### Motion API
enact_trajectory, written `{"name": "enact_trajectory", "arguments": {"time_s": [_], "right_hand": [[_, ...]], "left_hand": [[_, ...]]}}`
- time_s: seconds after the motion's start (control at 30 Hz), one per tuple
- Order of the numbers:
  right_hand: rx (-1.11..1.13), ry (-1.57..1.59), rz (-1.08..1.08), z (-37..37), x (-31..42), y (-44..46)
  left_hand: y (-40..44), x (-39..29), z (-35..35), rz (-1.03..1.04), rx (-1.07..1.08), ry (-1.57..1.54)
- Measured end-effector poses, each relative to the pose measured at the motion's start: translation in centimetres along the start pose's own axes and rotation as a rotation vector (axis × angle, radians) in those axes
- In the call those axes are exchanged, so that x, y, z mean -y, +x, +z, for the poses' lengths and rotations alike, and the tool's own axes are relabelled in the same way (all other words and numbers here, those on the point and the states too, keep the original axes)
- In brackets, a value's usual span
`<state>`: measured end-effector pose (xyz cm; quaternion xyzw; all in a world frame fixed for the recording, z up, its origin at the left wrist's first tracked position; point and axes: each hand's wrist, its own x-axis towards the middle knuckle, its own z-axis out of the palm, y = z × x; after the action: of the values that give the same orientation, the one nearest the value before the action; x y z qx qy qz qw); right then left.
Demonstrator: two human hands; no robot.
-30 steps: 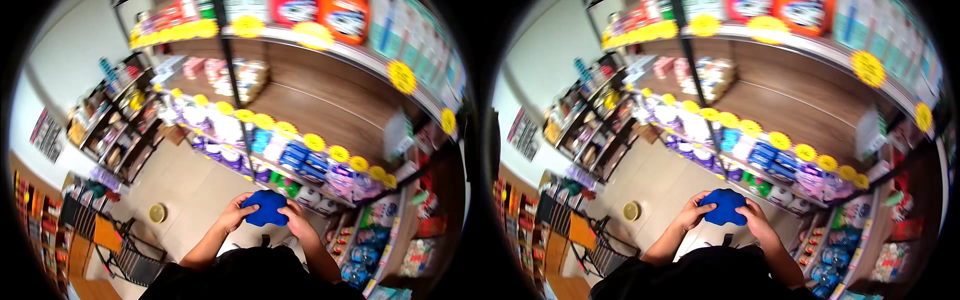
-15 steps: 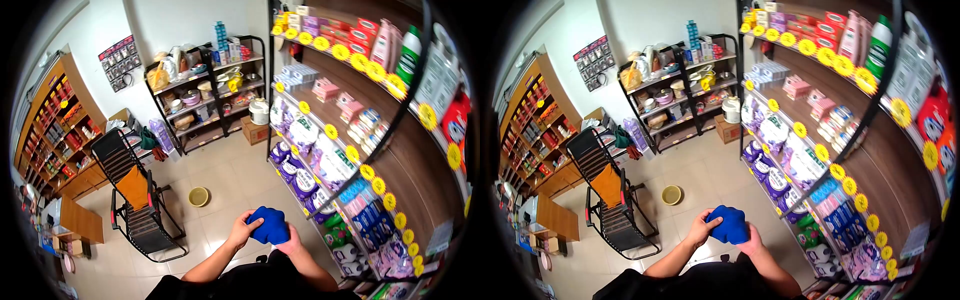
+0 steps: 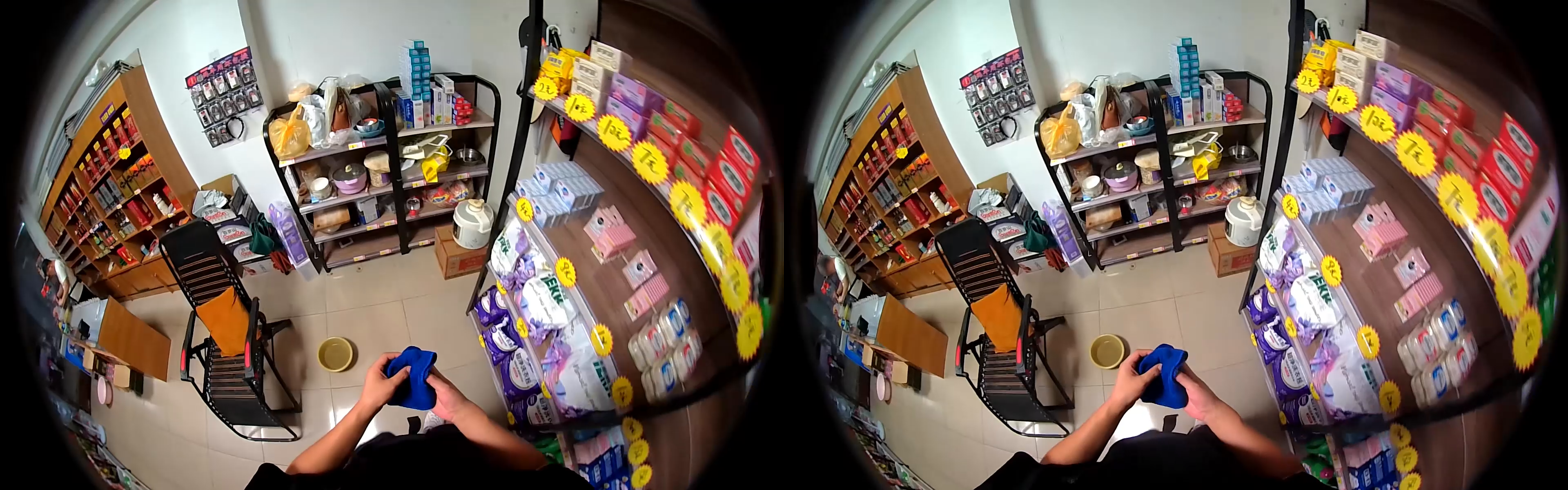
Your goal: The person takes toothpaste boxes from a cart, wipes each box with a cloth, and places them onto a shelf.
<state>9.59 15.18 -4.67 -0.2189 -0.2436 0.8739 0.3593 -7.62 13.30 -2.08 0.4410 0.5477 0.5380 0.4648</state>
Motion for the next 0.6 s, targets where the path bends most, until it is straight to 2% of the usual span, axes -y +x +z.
{"name": "enact_trajectory", "arguments": {"time_s": [0.07,0.13,0.2,0.27,0.43,0.53,0.6], "right_hand": [[-0.046,-0.007,0.021,-0.1,3.0,3.1],[-0.107,0.111,0.187,-1.9,5.1,6.5],[-0.118,0.104,0.159,-3.4,6.8,9.8],[-0.094,0.244,0.067,-3.1,9.7,12.7],[-0.136,0.329,0.039,-4.5,15.2,21.7],[-0.240,0.210,-0.001,-7.0,17.0,28.5],[-0.204,0.241,0.020,-7.5,19.1,32.9]], "left_hand": [[3.8,-0.8,0.4,-0.025,-0.039,0.017],[7.7,-1.9,0.5,-0.095,-0.031,0.090],[11.9,-1.3,0.5,-0.086,-0.020,0.069],[16.4,-1.3,0.4,-0.076,0.012,0.080],[28.4,0.3,-0.2,-0.073,0.092,0.072],[36.1,0.7,-1.0,-0.094,0.130,0.082],[41.4,0.0,-1.7,-0.093,0.174,0.074]]}}
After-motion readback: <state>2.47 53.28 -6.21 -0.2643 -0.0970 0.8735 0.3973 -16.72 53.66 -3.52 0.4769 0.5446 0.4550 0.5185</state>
